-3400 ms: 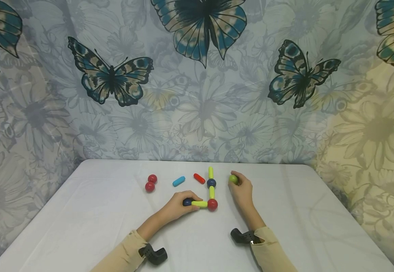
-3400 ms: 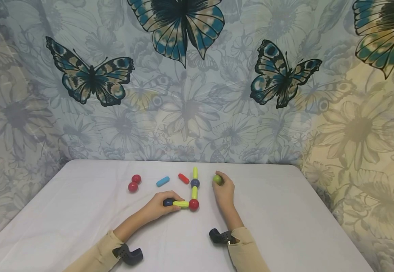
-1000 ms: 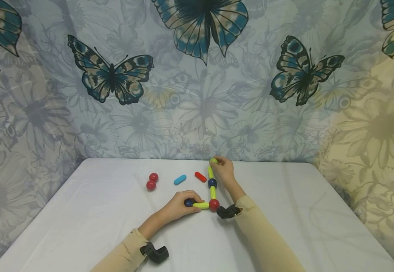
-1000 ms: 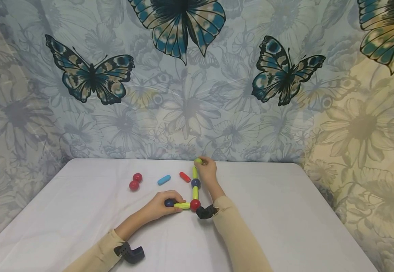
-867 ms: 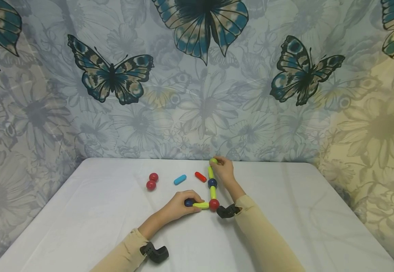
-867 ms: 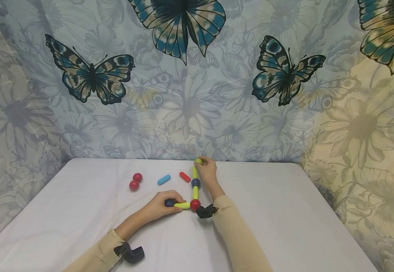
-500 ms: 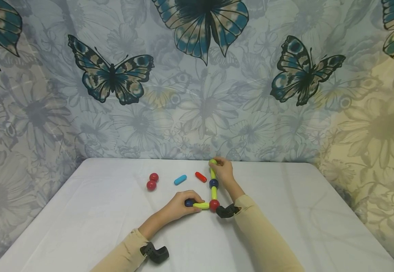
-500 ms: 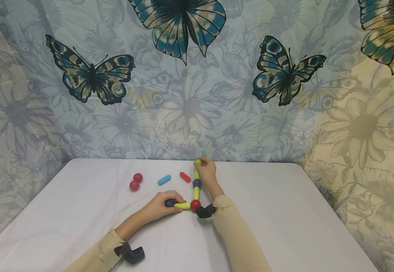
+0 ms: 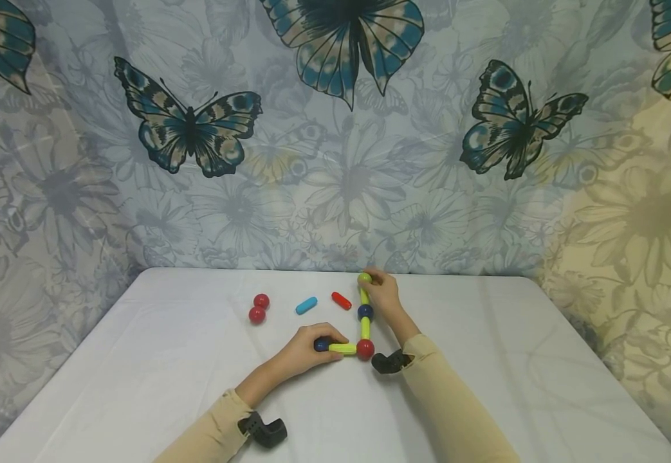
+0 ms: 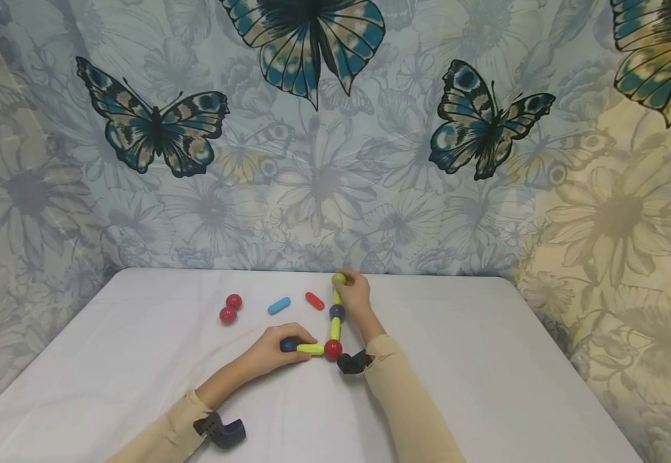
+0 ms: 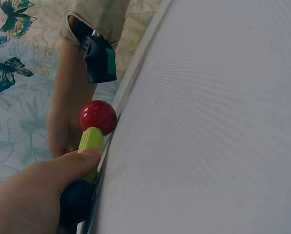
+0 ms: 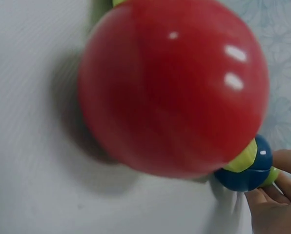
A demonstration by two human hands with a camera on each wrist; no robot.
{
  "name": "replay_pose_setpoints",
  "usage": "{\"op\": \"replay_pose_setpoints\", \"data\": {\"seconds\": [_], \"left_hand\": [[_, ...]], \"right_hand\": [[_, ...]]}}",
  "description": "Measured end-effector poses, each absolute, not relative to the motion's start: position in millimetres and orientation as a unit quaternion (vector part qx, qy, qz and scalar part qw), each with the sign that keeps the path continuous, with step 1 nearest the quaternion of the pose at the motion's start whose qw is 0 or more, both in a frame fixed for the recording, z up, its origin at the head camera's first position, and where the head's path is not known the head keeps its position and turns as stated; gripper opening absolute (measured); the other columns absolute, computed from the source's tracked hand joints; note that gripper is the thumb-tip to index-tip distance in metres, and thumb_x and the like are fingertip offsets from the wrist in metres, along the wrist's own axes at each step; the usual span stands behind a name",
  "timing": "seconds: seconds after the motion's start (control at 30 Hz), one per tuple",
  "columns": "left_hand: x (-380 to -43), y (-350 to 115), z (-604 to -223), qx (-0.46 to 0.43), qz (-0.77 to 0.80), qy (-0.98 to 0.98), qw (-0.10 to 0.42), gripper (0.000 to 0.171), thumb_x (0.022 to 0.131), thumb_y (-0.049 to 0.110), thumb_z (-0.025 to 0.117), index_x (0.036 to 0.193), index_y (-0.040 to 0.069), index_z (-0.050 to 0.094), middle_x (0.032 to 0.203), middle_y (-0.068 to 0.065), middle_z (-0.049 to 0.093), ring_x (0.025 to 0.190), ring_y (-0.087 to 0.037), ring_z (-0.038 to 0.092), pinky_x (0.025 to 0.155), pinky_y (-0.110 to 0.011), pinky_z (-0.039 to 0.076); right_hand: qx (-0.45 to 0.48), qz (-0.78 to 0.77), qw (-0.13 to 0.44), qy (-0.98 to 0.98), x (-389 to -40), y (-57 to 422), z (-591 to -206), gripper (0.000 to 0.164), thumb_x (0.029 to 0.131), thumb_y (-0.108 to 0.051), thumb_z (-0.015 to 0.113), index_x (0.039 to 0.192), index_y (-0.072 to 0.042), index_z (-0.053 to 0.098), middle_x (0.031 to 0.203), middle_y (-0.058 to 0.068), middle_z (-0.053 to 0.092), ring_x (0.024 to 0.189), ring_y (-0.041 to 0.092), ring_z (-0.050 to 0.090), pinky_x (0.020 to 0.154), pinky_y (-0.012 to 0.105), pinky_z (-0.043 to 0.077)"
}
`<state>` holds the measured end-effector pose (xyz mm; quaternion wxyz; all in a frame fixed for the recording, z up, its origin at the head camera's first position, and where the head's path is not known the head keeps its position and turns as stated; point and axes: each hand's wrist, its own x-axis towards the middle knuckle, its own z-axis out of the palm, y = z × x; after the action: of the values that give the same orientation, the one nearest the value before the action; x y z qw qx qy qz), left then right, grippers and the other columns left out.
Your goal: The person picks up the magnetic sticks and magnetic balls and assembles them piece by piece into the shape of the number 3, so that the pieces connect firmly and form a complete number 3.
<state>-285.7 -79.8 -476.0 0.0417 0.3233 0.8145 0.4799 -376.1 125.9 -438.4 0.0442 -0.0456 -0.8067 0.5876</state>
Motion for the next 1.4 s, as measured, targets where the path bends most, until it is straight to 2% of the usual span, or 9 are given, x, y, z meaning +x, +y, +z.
{"op": "replay_pose_setpoints", "data": {"seconds": [0.17, 0.33, 0.57, 1.03, 1.17, 1.23, 1.4], "left_hand": [[-285.7, -79.9, -476.6, 0.316, 0.483, 0.816, 0.043, 0.029, 0.085, 0.024, 0.076, 0.113, 0.027, 0.068, 0.112, 0.012, 0.069, 0.111, -0.006, 0.061, 0.104, -0.026, 0.047], [-285.7, -79.5, -476.7, 0.308, 0.482, 0.819, 0.049, 0.029, 0.085, 0.024, 0.076, 0.112, 0.03, 0.068, 0.112, 0.015, 0.068, 0.112, -0.003, 0.06, 0.106, -0.027, 0.045], [-284.4, -79.4, -474.6, 0.309, 0.485, 0.816, 0.05, 0.028, 0.085, 0.026, 0.076, 0.112, 0.03, 0.068, 0.112, 0.013, 0.069, 0.112, -0.007, 0.061, 0.106, -0.029, 0.046], [-285.1, -79.3, -476.1, 0.315, 0.482, 0.817, 0.045, 0.027, 0.085, 0.026, 0.075, 0.112, 0.028, 0.068, 0.112, 0.011, 0.069, 0.112, -0.006, 0.061, 0.104, -0.027, 0.047], [-285.0, -79.1, -475.9, 0.311, 0.49, 0.813, 0.047, 0.027, 0.085, 0.025, 0.076, 0.111, 0.027, 0.069, 0.112, 0.011, 0.07, 0.111, -0.008, 0.061, 0.104, -0.026, 0.046], [-282.4, -78.2, -472.3, 0.306, 0.492, 0.814, 0.049, 0.028, 0.085, 0.021, 0.075, 0.112, 0.023, 0.069, 0.112, 0.008, 0.07, 0.111, -0.01, 0.061, 0.104, -0.025, 0.046], [-282.8, -78.6, -472.9, 0.311, 0.487, 0.815, 0.049, 0.027, 0.086, 0.022, 0.075, 0.113, 0.023, 0.069, 0.112, 0.009, 0.07, 0.112, -0.008, 0.061, 0.104, -0.027, 0.046]], "right_hand": [[-0.036, 0.587, 0.048, -0.808, -374.1, 128.0, -439.8, 0.039, 0.092, -0.004, 0.063, 0.129, 0.003, 0.056, 0.135, 0.023, 0.057, 0.129, 0.035, 0.054, 0.107, 0.041, 0.047], [-0.024, 0.59, 0.042, -0.806, -371.6, 130.6, -440.7, 0.04, 0.092, -0.005, 0.062, 0.131, 0.003, 0.055, 0.136, 0.022, 0.056, 0.13, 0.034, 0.053, 0.109, 0.041, 0.046], [-0.008, 0.602, 0.043, -0.797, -364.6, 134.4, -442.6, 0.043, 0.093, -0.006, 0.061, 0.134, 0.006, 0.051, 0.138, 0.026, 0.054, 0.131, 0.037, 0.052, 0.109, 0.043, 0.044], [-0.038, 0.612, 0.04, -0.789, -343.9, 127.4, -454.0, 0.052, 0.093, -0.014, 0.064, 0.14, 0.0, 0.047, 0.144, 0.022, 0.05, 0.135, 0.034, 0.049, 0.108, 0.042, 0.045], [-0.039, 0.621, 0.04, -0.782, -338.2, 123.9, -456.2, 0.054, 0.092, -0.013, 0.066, 0.141, -0.002, 0.046, 0.145, 0.021, 0.049, 0.136, 0.034, 0.047, 0.109, 0.041, 0.044], [-0.039, 0.621, 0.043, -0.782, -334.9, 122.4, -456.9, 0.054, 0.09, -0.012, 0.067, 0.14, -0.002, 0.048, 0.145, 0.021, 0.049, 0.137, 0.034, 0.047, 0.109, 0.041, 0.044], [-0.039, 0.621, 0.043, -0.782, -326.2, 120.1, -458.5, 0.055, 0.089, -0.012, 0.069, 0.14, -0.002, 0.049, 0.146, 0.02, 0.049, 0.139, 0.034, 0.044, 0.111, 0.042, 0.042]]}}
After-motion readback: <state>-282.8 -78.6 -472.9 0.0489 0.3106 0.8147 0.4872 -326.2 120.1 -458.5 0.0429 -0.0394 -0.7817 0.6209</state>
